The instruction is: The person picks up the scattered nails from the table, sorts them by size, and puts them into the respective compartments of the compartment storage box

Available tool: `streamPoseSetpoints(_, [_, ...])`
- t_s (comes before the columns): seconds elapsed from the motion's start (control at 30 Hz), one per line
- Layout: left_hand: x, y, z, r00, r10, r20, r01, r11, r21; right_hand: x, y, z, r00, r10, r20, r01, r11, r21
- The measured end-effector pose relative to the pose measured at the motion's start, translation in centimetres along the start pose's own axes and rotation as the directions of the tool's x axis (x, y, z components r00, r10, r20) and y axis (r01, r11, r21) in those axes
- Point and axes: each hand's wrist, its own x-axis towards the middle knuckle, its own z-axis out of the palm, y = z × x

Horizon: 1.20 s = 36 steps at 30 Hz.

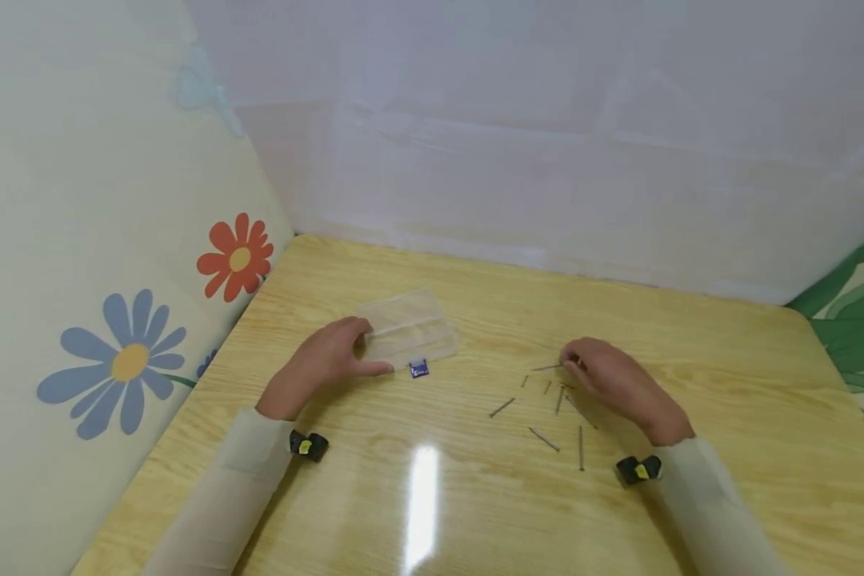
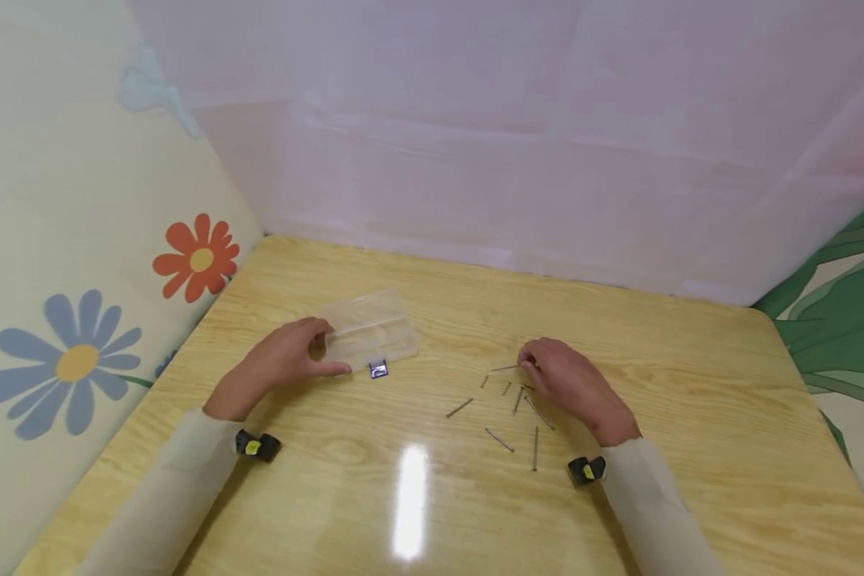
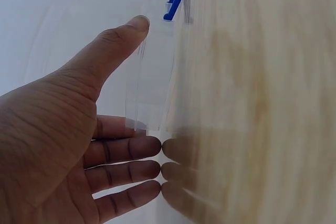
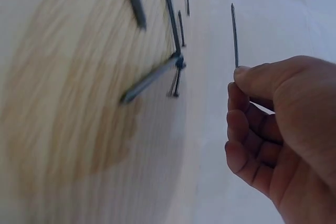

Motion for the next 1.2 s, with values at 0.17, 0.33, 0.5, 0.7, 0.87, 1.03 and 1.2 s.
streamPoseSetpoints(0.17, [0.0, 0.0, 0.2, 1.0, -0.018, 0.009, 0.019, 0.999, -0.029, 1.9, -1.5, 0.6, 1.0, -0.012, -0.016, 0.012, 1.0, 0.006])
streamPoseSetpoints(0.33, [-0.1, -0.1, 0.4, 1.0, -0.012, 0.003, 0.012, 0.998, -0.057, 4.2, -3.6, 1.3, 0.998, -0.041, -0.052, 0.041, 0.999, 0.0])
streamPoseSetpoints(0.5, [-0.2, -0.3, 0.6, 1.0, -0.002, -0.012, 0.001, 0.996, -0.091, 6.7, -5.5, 2.1, 0.994, -0.084, -0.064, 0.083, 0.996, -0.017])
streamPoseSetpoints(0.7, [-0.1, -0.2, 1.0, 1.0, 0.001, -0.011, -0.003, 0.995, -0.104, 9.2, -7.3, 2.9, 0.994, -0.079, -0.075, 0.075, 0.995, -0.058])
streamPoseSetpoints(0.87, [0.0, -0.2, 1.2, 1.0, 0.011, -0.009, -0.012, 0.996, -0.093, 11.4, -8.7, 3.6, 0.994, -0.078, -0.077, 0.068, 0.989, -0.128])
streamPoseSetpoints(1.03, [0.0, -0.3, 1.2, 1.0, 0.025, -0.01, -0.026, 0.995, -0.097, 13.1, -10.0, 4.1, 0.996, -0.072, -0.053, 0.065, 0.99, -0.129])
streamPoseSetpoints(1.2, [0.0, -0.3, 1.2, 1.0, 0.014, -0.005, -0.014, 0.995, -0.099, 14.1, -11.0, 4.7, 0.998, -0.044, -0.05, 0.038, 0.992, -0.122])
